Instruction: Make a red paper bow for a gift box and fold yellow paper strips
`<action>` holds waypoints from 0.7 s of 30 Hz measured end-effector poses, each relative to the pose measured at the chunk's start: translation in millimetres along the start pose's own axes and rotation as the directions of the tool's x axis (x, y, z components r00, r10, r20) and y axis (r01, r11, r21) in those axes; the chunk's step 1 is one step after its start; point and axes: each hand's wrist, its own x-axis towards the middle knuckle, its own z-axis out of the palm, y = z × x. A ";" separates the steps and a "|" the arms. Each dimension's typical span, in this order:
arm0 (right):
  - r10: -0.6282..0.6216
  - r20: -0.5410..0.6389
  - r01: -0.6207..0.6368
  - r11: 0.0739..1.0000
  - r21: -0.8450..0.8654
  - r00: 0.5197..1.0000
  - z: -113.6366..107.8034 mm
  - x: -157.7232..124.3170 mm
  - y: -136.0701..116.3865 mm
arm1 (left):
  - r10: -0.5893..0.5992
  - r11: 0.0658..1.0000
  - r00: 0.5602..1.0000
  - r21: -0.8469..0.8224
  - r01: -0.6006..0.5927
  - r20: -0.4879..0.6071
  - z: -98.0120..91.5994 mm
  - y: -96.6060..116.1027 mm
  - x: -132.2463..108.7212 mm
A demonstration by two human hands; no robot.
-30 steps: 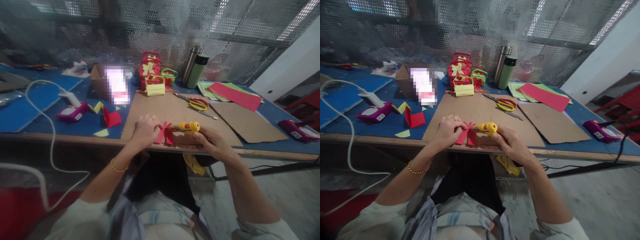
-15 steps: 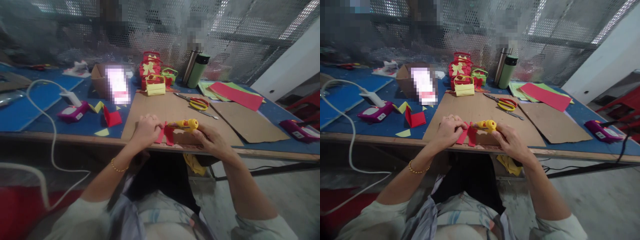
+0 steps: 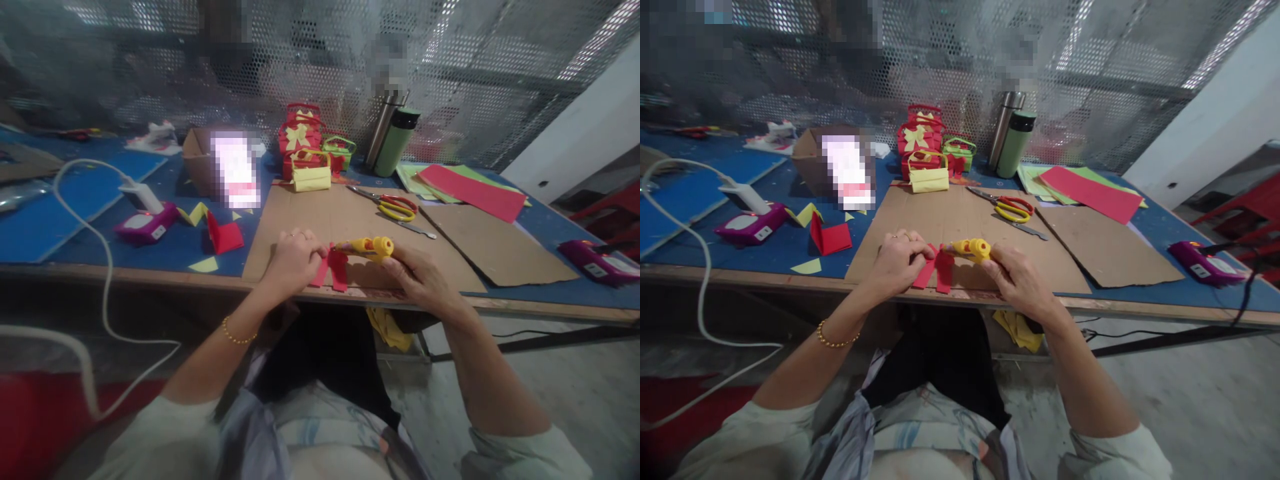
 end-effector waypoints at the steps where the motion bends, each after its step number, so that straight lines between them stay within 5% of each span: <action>1: -0.008 0.000 0.008 1.000 0.006 1.000 0.1 -0.8 0.0 | 0.001 1.000 1.000 -0.001 -0.001 -0.001 0.2 0.0 0.0; 21: -0.093 -0.045 0.092 0.996 -0.020 0.995 0.2 1.6 -2.6 | 0.013 1.000 1.000 0.003 -0.013 -0.007 -0.1 0.5 -0.6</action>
